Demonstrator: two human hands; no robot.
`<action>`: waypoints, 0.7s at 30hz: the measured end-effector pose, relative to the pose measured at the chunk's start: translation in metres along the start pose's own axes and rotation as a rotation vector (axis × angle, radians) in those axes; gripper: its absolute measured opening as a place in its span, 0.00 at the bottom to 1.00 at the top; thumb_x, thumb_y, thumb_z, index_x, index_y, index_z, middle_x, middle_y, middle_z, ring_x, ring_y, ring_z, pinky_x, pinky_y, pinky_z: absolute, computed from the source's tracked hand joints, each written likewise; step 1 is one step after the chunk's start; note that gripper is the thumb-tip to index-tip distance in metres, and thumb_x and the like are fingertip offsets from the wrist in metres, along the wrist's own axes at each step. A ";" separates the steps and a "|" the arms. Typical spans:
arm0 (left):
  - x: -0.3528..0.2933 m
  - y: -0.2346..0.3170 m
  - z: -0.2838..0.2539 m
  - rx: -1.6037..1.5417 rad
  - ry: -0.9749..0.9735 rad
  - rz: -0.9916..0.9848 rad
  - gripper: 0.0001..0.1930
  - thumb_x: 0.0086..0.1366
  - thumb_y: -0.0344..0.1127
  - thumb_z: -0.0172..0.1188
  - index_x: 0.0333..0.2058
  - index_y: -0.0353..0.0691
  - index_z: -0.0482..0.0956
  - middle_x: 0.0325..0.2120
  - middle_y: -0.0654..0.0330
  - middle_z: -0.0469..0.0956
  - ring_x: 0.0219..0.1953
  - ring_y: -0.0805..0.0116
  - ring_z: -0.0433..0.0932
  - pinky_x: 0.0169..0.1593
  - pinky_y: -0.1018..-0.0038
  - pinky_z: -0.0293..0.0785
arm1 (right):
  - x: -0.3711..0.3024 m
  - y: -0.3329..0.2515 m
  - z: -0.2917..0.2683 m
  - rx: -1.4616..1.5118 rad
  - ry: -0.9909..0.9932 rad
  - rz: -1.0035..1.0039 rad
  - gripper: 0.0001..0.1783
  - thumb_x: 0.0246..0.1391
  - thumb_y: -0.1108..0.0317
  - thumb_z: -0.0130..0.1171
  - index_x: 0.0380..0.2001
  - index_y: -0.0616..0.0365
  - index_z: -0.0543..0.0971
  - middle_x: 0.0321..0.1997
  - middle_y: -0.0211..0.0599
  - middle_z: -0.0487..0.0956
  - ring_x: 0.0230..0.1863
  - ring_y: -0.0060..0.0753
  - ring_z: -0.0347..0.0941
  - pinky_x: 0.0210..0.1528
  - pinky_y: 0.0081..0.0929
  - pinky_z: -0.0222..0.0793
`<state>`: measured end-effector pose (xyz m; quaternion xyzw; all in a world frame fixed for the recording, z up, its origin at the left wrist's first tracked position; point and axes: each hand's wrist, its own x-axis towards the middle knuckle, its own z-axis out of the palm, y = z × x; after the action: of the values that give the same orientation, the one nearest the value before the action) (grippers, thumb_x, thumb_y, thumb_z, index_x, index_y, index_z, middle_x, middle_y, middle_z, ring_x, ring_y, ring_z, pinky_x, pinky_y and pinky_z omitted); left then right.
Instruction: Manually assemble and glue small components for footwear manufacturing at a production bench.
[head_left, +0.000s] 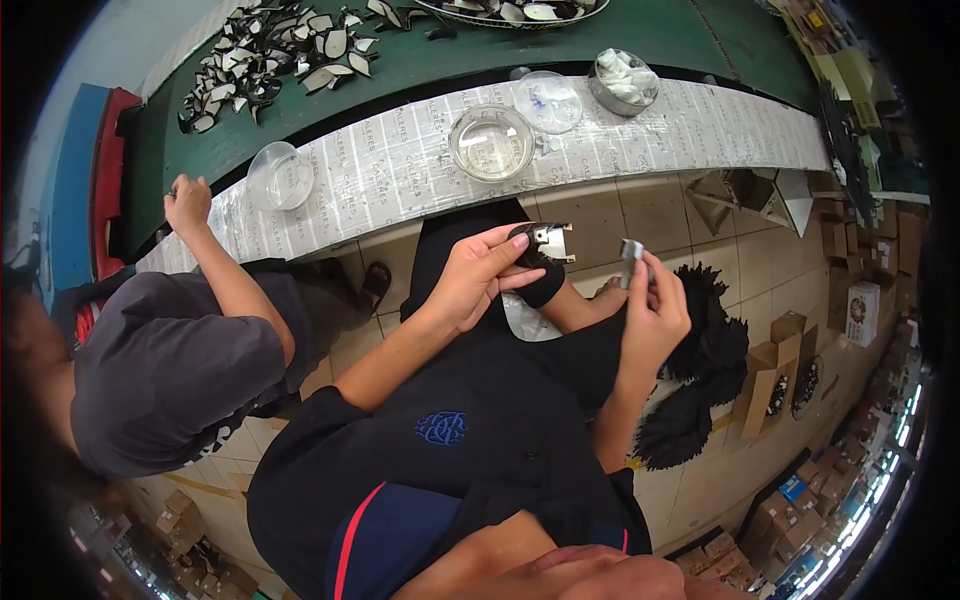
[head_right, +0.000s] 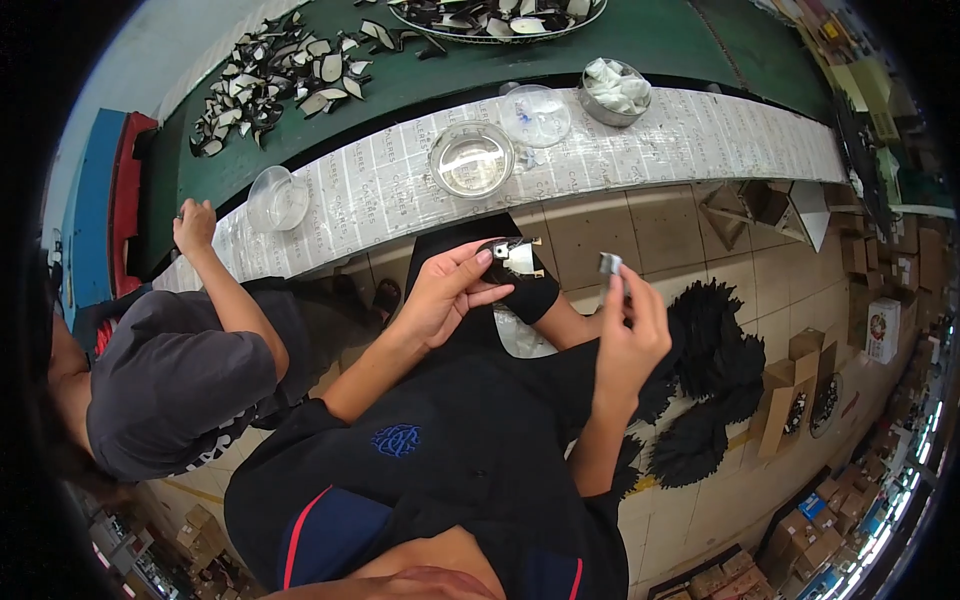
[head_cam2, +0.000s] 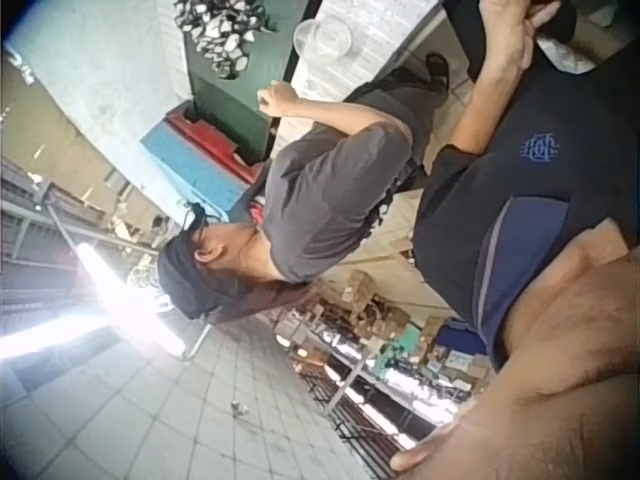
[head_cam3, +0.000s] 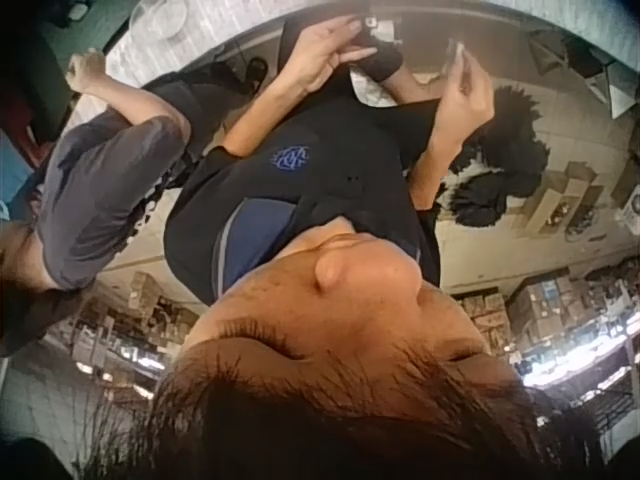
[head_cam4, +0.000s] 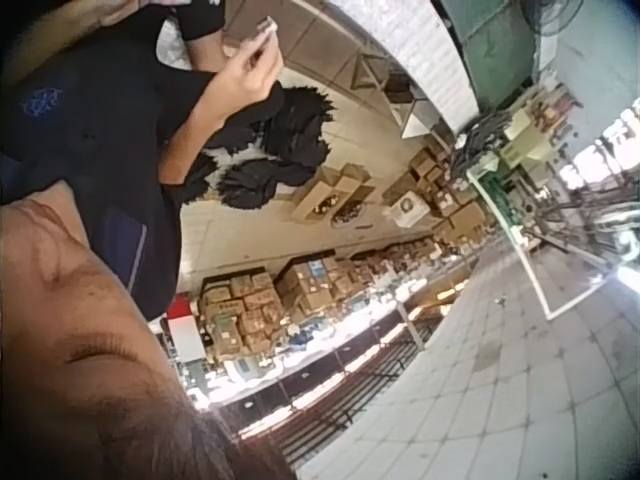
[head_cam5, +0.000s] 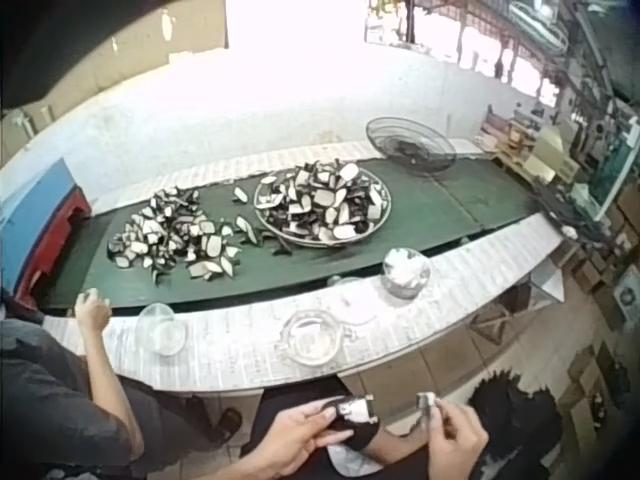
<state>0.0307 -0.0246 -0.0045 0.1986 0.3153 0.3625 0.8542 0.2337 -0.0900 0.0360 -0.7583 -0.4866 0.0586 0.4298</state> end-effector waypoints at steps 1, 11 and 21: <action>-0.002 0.003 0.004 -0.008 -0.012 -0.003 0.19 0.70 0.34 0.51 0.56 0.30 0.68 0.47 0.56 0.77 0.45 0.68 0.79 0.52 0.70 0.78 | 0.001 0.008 -0.006 -0.005 0.012 0.043 0.08 0.54 0.75 0.61 0.39 0.62 0.82 0.31 0.35 0.78 0.27 0.21 0.73 0.27 0.19 0.69; -0.025 0.024 0.031 -0.004 -0.089 -0.123 0.23 0.70 0.40 0.50 0.56 0.27 0.67 0.46 0.52 0.77 0.44 0.67 0.80 0.47 0.71 0.82 | -0.029 0.150 -0.032 0.314 0.109 0.512 0.13 0.60 0.67 0.58 0.43 0.66 0.79 0.32 0.33 0.79 0.29 0.17 0.73 0.32 0.17 0.75; -0.022 0.030 0.049 -0.053 -0.138 -0.234 0.20 0.70 0.37 0.53 0.54 0.29 0.70 0.44 0.53 0.78 0.44 0.67 0.80 0.47 0.70 0.81 | -0.078 0.223 -0.006 0.578 0.207 0.755 0.15 0.61 0.65 0.57 0.46 0.65 0.78 0.36 0.35 0.79 0.31 0.20 0.74 0.34 0.19 0.76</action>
<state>0.0375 -0.0269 0.0565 0.1620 0.2672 0.2540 0.9153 0.3498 -0.1897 -0.1443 -0.7334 -0.0962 0.2675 0.6175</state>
